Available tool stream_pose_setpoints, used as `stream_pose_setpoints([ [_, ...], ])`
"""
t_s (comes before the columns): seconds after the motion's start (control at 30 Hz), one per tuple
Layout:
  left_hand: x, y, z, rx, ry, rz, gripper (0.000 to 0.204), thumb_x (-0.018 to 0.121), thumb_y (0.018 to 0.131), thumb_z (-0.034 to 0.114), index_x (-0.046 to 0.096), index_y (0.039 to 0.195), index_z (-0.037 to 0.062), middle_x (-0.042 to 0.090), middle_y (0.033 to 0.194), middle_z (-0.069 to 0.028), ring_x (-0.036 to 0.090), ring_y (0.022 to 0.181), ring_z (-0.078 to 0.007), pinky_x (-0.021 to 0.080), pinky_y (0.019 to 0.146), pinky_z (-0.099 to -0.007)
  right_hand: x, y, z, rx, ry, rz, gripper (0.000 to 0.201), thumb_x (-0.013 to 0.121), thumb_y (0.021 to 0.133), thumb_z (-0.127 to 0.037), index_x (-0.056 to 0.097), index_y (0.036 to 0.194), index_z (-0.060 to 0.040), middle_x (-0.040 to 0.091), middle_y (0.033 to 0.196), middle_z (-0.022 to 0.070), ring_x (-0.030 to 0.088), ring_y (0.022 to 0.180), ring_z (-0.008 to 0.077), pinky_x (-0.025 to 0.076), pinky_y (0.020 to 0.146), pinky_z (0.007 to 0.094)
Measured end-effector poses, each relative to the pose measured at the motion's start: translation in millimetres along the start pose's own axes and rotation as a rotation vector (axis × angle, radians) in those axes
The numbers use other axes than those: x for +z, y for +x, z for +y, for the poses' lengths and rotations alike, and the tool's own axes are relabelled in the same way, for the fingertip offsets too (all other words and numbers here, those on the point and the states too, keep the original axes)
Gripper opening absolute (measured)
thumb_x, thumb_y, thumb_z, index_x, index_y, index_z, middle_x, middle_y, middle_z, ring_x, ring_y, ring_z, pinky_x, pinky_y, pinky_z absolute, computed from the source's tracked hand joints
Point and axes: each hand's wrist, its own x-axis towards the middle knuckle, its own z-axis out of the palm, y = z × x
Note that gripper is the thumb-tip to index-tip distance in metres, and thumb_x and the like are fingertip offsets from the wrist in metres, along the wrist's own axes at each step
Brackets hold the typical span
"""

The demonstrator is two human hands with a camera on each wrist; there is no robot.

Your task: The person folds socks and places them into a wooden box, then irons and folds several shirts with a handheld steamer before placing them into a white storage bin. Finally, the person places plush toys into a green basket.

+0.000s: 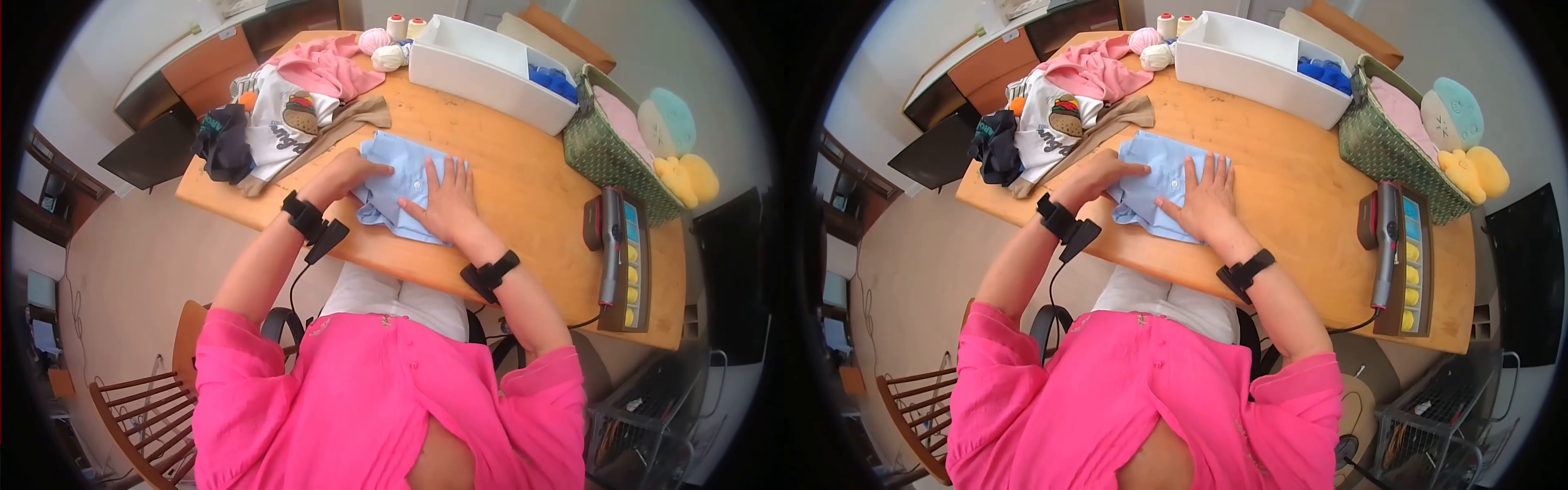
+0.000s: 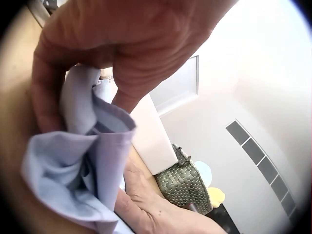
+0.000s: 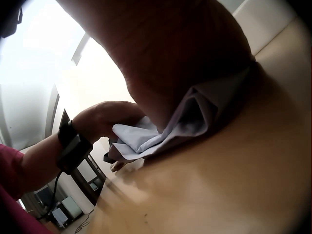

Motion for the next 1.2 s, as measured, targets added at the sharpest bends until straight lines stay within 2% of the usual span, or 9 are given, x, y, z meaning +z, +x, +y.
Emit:
stream_pose_setpoints([
  [0.1,0,0,-10,0.031,-0.298,-0.017,0.04,0.079,0.078,0.033,0.069,0.083,-0.0049,0.066,0.073,-0.0099,0.063,0.057,-0.016,0.052,0.046,-0.028,0,-2,0,-0.009,0.031,0.031,0.096,0.051,0.086,-0.069,0.029,0.149,-0.0002,0.024,0.15,0.0355,0.015,0.143,0.0511,0.01,0.117,0.0572],
  [0.33,1,19,-10,-0.266,-0.526,-0.178,0.025,0.069,0.083,0.002,0.061,0.106,-0.0059,0.067,0.094,-0.0118,0.068,0.072,-0.0216,0.061,0.055,-0.0315,-8,-5,-1,-0.043,0.068,0.117,0.082,0.058,0.088,-0.059,0.042,0.14,0.0029,0.033,0.146,0.0332,0.028,0.136,0.0486,0.022,0.114,0.0536],
  [0.6,19,1,17,-0.1,-0.783,-0.336,0.035,0.063,0.083,-0.003,0.053,0.116,-0.0083,0.067,0.094,-0.0146,0.067,0.055,-0.0202,0.056,0.043,-0.0261,-40,2,11,0.117,0.528,0.02,0.066,0.053,0.095,-0.052,0.052,0.127,0.0051,0.056,0.123,0.0267,0.048,0.12,0.04,0.041,0.096,0.0468],
  [0.8,51,-22,87,0.235,-0.62,-0.411,0.039,0.059,0.083,0.002,0.053,0.121,-0.0067,0.067,0.089,-0.0145,0.068,0.063,-0.0216,0.054,0.043,-0.03,-132,-1,12,0.229,1.662,-0.352,0.054,0.05,0.099,-0.048,0.055,0.12,0.0011,0.065,0.104,0.0147,0.065,0.096,0.0225,0.053,0.078,0.0365],
  [0.9,60,-25,121,0.384,-0.207,-0.376,0.042,0.056,0.086,0.005,0.048,0.124,-0.0085,0.065,0.083,-0.0177,0.068,0.061,-0.0239,0.053,0.044,-0.033,-124,-13,24,0.269,1.964,-0.072,0.047,0.053,0.099,-0.045,0.055,0.119,-0.0028,0.065,0.105,0.0106,0.066,0.092,0.0189,0.056,0.074,0.0333],
  [0.97,64,-28,137,0.432,0.031,-0.481,0.042,0.06,0.091,0.019,0.051,0.125,-0.0044,0.061,0.097,-0.0192,0.066,0.063,-0.0216,0.053,0.05,-0.0318,-120,-22,31,0.463,2.141,0.156,0.043,0.054,0.098,-0.043,0.055,0.12,-0.0052,0.065,0.106,0.0102,0.066,0.091,0.0196,0.056,0.076,0.0342],
  [1.0,75,-24,136,0.471,0.115,-0.497,0.045,0.062,0.091,0.022,0.05,0.125,-0.0048,0.06,0.101,-0.0217,0.066,0.064,-0.023,0.054,0.053,-0.033,-97,-32,62,0.294,2.324,-0.086,0.042,0.055,0.098,-0.041,0.056,0.122,-0.0071,0.064,0.111,0.0084,0.065,0.097,0.0196,0.055,0.085,0.0352],
  [1.1,101,-8,111,0.627,0.31,-0.516,0.046,0.064,0.091,0.026,0.053,0.126,-0.0023,0.055,0.114,-0.0246,0.066,0.082,-0.0302,0.053,0.077,-0.0387,-78,-35,74,0.547,2.392,0.153,0.043,0.056,0.097,-0.041,0.056,0.125,-0.0069,0.064,0.116,0.0079,0.064,0.102,0.0204,0.053,0.09,0.0362],
  [1.2,98,16,70,0.737,0.307,-0.402,0.038,0.061,0.092,0.019,0.057,0.124,0.0001,0.057,0.114,-0.0211,0.064,0.096,-0.0332,0.05,0.086,-0.0403,-56,-45,94,0.731,2.302,0.118,0.041,0.065,0.093,-0.025,0.056,0.126,-0.004,0.065,0.118,0.0087,0.065,0.105,0.0215,0.054,0.091,0.0369],
])
